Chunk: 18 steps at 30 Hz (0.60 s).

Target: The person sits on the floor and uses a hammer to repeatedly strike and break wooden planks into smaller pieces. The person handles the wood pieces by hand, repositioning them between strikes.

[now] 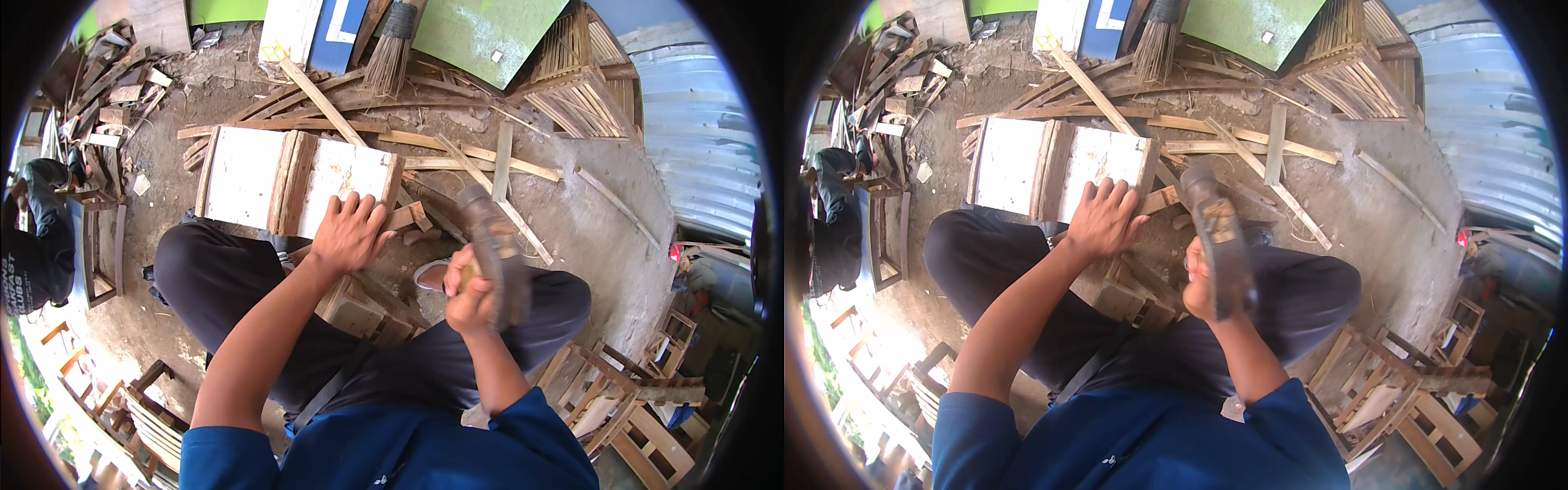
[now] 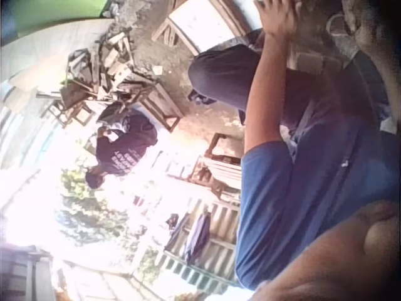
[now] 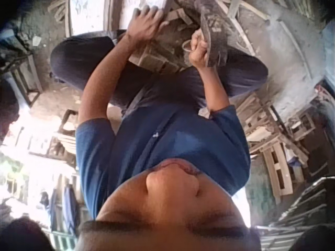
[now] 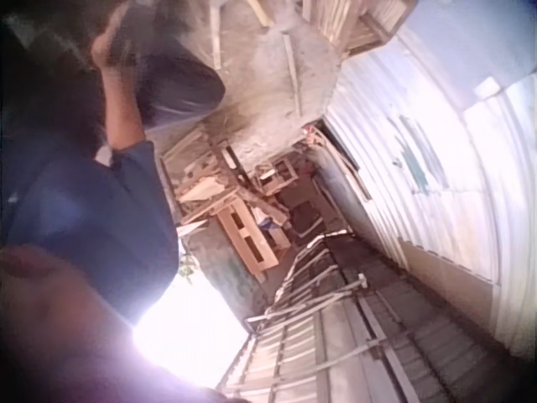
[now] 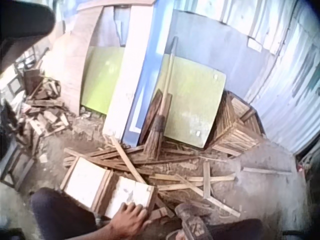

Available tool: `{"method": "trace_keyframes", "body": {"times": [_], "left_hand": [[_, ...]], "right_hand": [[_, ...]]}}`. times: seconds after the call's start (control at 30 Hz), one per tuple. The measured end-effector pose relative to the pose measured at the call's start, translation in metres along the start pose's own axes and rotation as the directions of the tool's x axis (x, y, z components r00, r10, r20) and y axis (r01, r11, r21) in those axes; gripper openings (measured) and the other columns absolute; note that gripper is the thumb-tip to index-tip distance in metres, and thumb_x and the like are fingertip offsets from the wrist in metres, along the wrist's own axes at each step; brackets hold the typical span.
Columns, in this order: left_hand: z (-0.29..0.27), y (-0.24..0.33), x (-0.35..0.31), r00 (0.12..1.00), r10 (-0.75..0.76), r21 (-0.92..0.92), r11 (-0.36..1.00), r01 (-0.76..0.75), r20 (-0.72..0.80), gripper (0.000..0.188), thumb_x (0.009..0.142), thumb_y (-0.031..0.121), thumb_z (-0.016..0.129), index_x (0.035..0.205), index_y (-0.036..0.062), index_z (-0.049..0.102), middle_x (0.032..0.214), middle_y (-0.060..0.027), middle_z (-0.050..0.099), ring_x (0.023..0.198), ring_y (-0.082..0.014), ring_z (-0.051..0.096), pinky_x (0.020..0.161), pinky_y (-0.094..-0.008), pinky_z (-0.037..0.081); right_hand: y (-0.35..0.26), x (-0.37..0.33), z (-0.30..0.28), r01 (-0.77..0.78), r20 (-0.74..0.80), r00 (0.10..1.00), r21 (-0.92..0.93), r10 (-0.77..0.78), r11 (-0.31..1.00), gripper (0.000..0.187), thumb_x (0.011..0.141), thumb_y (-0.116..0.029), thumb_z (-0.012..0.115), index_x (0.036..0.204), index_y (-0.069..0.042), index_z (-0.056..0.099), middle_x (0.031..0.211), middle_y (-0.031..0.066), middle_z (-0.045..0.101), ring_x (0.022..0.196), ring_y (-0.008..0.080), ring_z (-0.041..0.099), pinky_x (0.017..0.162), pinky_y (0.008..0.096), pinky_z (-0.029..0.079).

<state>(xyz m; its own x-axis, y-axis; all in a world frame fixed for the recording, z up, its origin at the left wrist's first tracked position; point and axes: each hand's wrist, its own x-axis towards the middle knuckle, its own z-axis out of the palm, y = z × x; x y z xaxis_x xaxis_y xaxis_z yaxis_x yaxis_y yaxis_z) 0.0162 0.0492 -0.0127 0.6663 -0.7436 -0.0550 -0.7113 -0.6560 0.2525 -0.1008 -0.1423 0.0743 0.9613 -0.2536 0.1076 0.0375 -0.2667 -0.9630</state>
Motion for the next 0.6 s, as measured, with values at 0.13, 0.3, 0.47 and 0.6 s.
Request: {"method": "trace_keyframes", "body": {"times": [0.13,0.3,0.47,0.6], "left_hand": [[0.001,0.002,0.002,0.997,0.031,-0.005,0.999,-0.032,-0.068,0.040,0.102,0.047,0.054,0.113,0.0087,0.058,0.111,-0.0112,0.057,0.106,-0.0291,0.053,0.087,-0.0483,0.041],[-0.001,0.001,0.000,0.999,0.031,0.003,1.000,-0.031,-0.040,0.039,0.101,0.046,0.057,0.112,0.0080,0.057,0.108,-0.0112,0.056,0.103,-0.0292,0.053,0.084,-0.0476,0.040],[-0.002,-0.001,0.000,0.998,0.024,-0.016,1.000,-0.025,-0.056,0.039,0.099,0.045,0.060,0.111,0.0072,0.057,0.106,-0.0107,0.055,0.102,-0.0284,0.053,0.083,-0.0466,0.040],[-0.009,0.003,-0.001,1.000,0.024,-0.021,0.999,-0.024,-0.019,0.039,0.098,0.044,0.060,0.111,0.0070,0.058,0.107,-0.0110,0.056,0.103,-0.0288,0.053,0.084,-0.0471,0.040]], "right_hand": [[0.022,0.008,0.009,-0.346,0.080,0.909,-0.404,0.409,0.847,0.027,0.107,-0.025,0.053,0.104,0.001,0.060,0.078,0.0170,0.062,0.068,0.0302,0.061,0.062,0.0426,0.049],[0.000,0.008,-0.009,-0.225,0.049,0.968,-0.272,0.247,0.936,0.021,0.105,-0.015,0.054,0.112,0.002,0.063,0.081,0.0221,0.067,0.073,0.0413,0.067,0.064,0.0421,0.051],[-0.006,-0.010,-0.009,-0.061,-0.004,0.998,0.160,0.063,0.985,0.066,0.099,-0.073,0.048,0.099,-0.007,0.051,0.072,-0.0009,0.044,0.057,0.0072,0.040,0.052,0.0220,0.034],[0.024,-0.003,0.006,-0.183,0.081,0.967,-0.445,0.242,0.877,0.047,0.106,-0.044,0.057,0.098,0.002,0.059,0.071,0.0108,0.059,0.056,0.0235,0.056,0.055,0.0380,0.045]]}}
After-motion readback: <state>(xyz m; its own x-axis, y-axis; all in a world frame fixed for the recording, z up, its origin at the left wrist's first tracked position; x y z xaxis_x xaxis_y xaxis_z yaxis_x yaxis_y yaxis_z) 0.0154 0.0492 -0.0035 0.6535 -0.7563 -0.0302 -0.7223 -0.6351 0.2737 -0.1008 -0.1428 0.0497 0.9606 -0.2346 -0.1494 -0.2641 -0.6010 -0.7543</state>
